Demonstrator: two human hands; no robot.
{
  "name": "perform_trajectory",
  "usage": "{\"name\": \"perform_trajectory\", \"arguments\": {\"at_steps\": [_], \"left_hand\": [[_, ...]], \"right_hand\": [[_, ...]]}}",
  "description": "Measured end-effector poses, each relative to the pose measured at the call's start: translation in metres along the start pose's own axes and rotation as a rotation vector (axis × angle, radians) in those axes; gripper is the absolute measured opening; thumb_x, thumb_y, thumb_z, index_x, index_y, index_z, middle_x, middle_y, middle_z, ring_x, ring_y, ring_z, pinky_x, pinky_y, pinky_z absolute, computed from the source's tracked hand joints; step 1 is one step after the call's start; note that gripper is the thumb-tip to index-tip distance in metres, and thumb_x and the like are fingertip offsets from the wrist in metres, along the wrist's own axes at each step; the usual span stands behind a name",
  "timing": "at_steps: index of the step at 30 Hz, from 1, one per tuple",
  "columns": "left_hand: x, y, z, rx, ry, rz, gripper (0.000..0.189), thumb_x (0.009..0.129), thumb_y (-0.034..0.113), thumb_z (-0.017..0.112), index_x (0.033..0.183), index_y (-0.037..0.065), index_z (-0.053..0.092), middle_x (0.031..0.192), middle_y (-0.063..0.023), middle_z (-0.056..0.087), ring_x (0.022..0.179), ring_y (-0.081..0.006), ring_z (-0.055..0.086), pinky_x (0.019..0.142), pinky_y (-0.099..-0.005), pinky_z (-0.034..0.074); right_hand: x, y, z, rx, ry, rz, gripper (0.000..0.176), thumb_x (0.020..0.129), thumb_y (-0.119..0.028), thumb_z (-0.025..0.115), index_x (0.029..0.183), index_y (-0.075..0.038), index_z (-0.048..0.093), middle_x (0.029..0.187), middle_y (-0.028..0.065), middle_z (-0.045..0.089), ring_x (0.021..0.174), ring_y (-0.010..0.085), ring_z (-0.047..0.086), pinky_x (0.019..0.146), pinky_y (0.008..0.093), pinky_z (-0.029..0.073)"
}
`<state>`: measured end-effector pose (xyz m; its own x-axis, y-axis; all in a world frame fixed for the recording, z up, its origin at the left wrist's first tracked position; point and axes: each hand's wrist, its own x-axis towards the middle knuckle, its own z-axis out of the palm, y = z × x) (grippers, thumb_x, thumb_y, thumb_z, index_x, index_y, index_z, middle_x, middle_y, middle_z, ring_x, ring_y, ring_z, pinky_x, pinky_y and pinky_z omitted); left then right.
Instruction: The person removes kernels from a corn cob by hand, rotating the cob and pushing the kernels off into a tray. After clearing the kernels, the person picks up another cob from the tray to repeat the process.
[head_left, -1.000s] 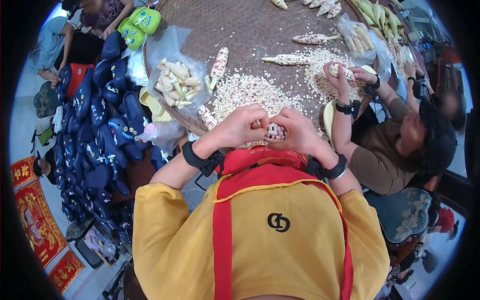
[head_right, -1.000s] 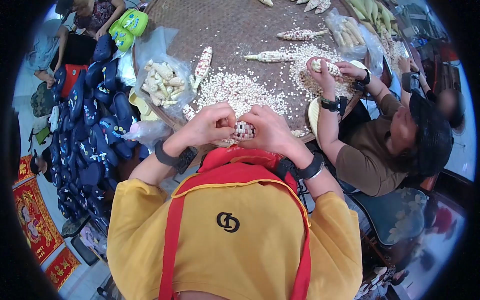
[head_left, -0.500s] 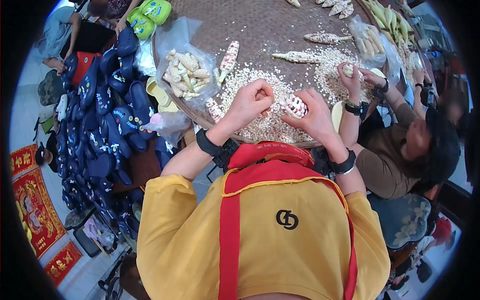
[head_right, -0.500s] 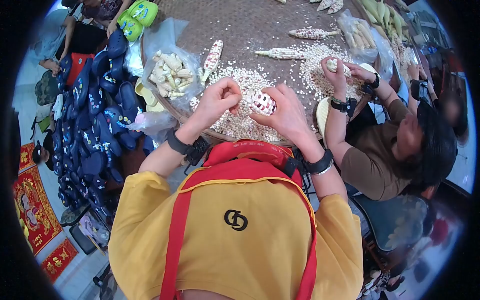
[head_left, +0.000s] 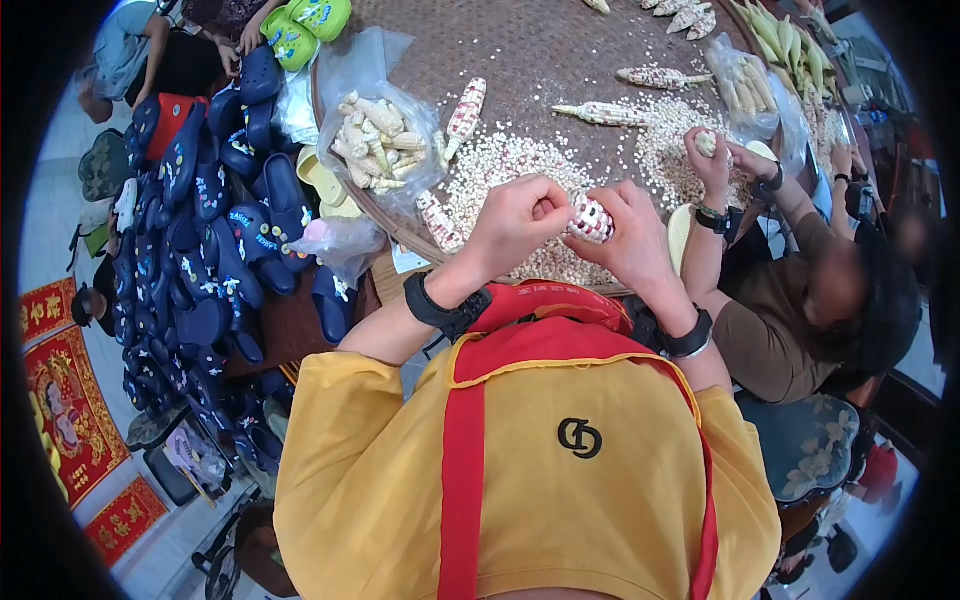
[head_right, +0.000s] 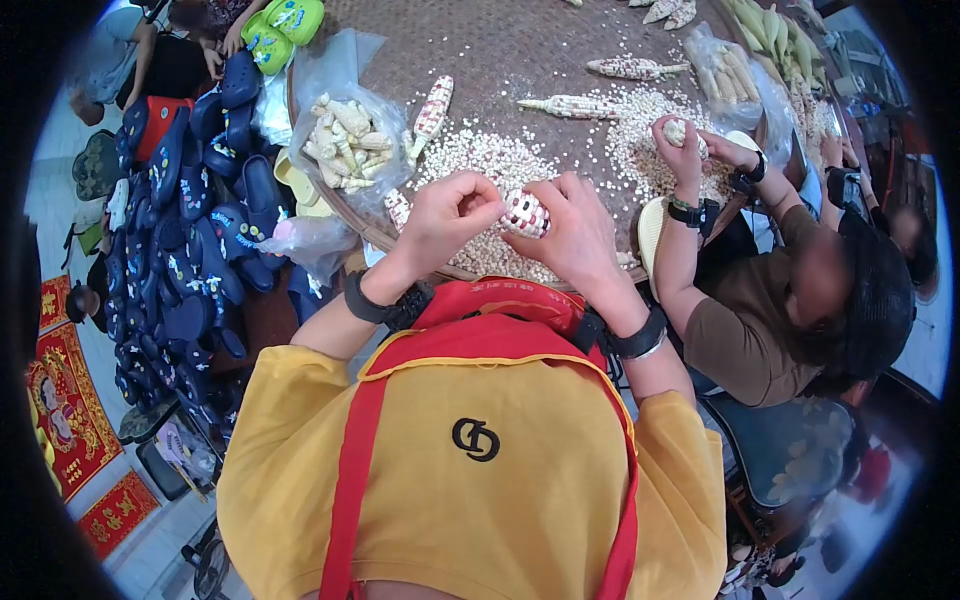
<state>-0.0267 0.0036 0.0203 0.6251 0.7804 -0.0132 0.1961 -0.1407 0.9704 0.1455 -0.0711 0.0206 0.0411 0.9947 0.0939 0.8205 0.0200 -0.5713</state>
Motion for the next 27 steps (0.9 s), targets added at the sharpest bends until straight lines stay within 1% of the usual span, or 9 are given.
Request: {"name": "perform_trajectory", "arguments": {"at_steps": [4, 6, 10, 12, 19, 20, 22, 24, 27], "left_hand": [[0.002, -0.004, -0.002, 0.091, -0.043, 0.061, 0.01, 0.083, 0.011, 0.062, 0.082, 0.001, 0.059, 0.062, 0.0049, 0.05, 0.056, -0.0015, 0.042, 0.049, -0.0194, 0.035], [0.002, -0.006, -0.006, -0.128, -0.151, -0.108, 0.011, 0.083, 0.011, 0.061, 0.079, 0.001, 0.058, 0.062, 0.004, 0.051, 0.054, -0.0021, 0.044, 0.048, -0.0197, 0.036], [0.001, -0.009, -0.009, -0.283, -0.203, -0.19, 0.009, 0.083, 0.01, 0.06, 0.079, 0.002, 0.057, 0.06, 0.0025, 0.051, 0.052, -0.0037, 0.047, 0.047, -0.0197, 0.038], [0.001, -0.009, -0.009, -0.472, -0.139, -0.251, 0.008, 0.083, 0.009, 0.059, 0.08, 0.002, 0.056, 0.061, 0.0008, 0.052, 0.053, -0.0054, 0.049, 0.048, -0.0203, 0.04], [0.0, -0.013, -0.015, -0.513, -0.051, -0.215, 0.008, 0.084, 0.008, 0.058, 0.079, 0.003, 0.055, 0.064, -0.0007, 0.053, 0.056, -0.0068, 0.051, 0.051, -0.0224, 0.042], [0.001, -0.019, -0.02, -0.473, 0.018, -0.193, 0.008, 0.084, 0.007, 0.057, 0.078, 0.003, 0.054, 0.064, -0.0008, 0.054, 0.056, -0.007, 0.051, 0.051, -0.0225, 0.042], [0.002, -0.038, -0.033, -0.427, 0.101, -0.172, 0.009, 0.084, 0.007, 0.057, 0.077, 0.004, 0.054, 0.065, -0.0009, 0.054, 0.056, -0.0072, 0.051, 0.051, -0.0227, 0.043], [0.001, -0.072, -0.049, -0.358, 0.231, -0.263, 0.008, 0.083, 0.006, 0.057, 0.077, 0.004, 0.053, 0.065, -0.0015, 0.054, 0.056, -0.0073, 0.051, 0.051, -0.0227, 0.042], [-0.012, -0.109, -0.058, -0.37, 0.319, -0.356, 0.008, 0.081, 0.003, 0.058, 0.075, 0.002, 0.053, 0.063, -0.0027, 0.055, 0.053, -0.0088, 0.053, 0.049, -0.0217, 0.045]], "right_hand": [[-0.003, -0.004, -0.002, -0.042, -0.025, -0.004, 0.047, 0.06, -0.03, 0.08, 0.099, -0.01, 0.062, 0.087, 0.0094, 0.052, 0.086, 0.0289, 0.053, 0.072, 0.0401, 0.044], [-0.002, -0.005, -0.003, -0.016, -0.055, 0.002, 0.047, 0.06, -0.03, 0.08, 0.099, -0.01, 0.062, 0.087, 0.0092, 0.052, 0.087, 0.029, 0.053, 0.072, 0.0403, 0.044], [-0.002, -0.004, -0.005, 0.087, -0.102, -0.024, 0.05, 0.059, -0.024, 0.081, 0.1, -0.006, 0.06, 0.086, 0.01, 0.052, 0.084, 0.0288, 0.054, 0.072, 0.0381, 0.043], [-0.001, -0.006, -0.004, 0.101, -0.109, -0.017, 0.05, 0.059, -0.024, 0.081, 0.1, -0.005, 0.06, 0.086, 0.01, 0.053, 0.084, 0.0289, 0.054, 0.072, 0.0378, 0.043], [0.002, -0.008, -0.003, 0.038, -0.028, -0.035, 0.047, 0.06, -0.029, 0.08, 0.099, -0.009, 0.062, 0.087, 0.0091, 0.053, 0.086, 0.0288, 0.053, 0.073, 0.0388, 0.044], [0.002, -0.007, -0.003, 0.033, -0.016, -0.054, 0.047, 0.06, -0.029, 0.08, 0.098, -0.009, 0.062, 0.086, 0.0091, 0.053, 0.085, 0.0287, 0.053, 0.073, 0.0386, 0.044], [0.003, -0.007, -0.004, 0.036, -0.018, -0.072, 0.047, 0.06, -0.029, 0.08, 0.098, -0.009, 0.062, 0.087, 0.0093, 0.053, 0.086, 0.0287, 0.053, 0.073, 0.0383, 0.044], [0.003, -0.007, -0.002, 0.049, -0.02, -0.096, 0.047, 0.061, -0.029, 0.08, 0.098, -0.008, 0.062, 0.087, 0.0095, 0.053, 0.086, 0.0288, 0.053, 0.073, 0.038, 0.044], [0.003, -0.007, 0.0, 0.131, -0.047, -0.085, 0.049, 0.06, -0.024, 0.08, 0.1, -0.004, 0.06, 0.089, 0.0101, 0.052, 0.086, 0.0293, 0.052, 0.076, 0.0366, 0.042]]}}
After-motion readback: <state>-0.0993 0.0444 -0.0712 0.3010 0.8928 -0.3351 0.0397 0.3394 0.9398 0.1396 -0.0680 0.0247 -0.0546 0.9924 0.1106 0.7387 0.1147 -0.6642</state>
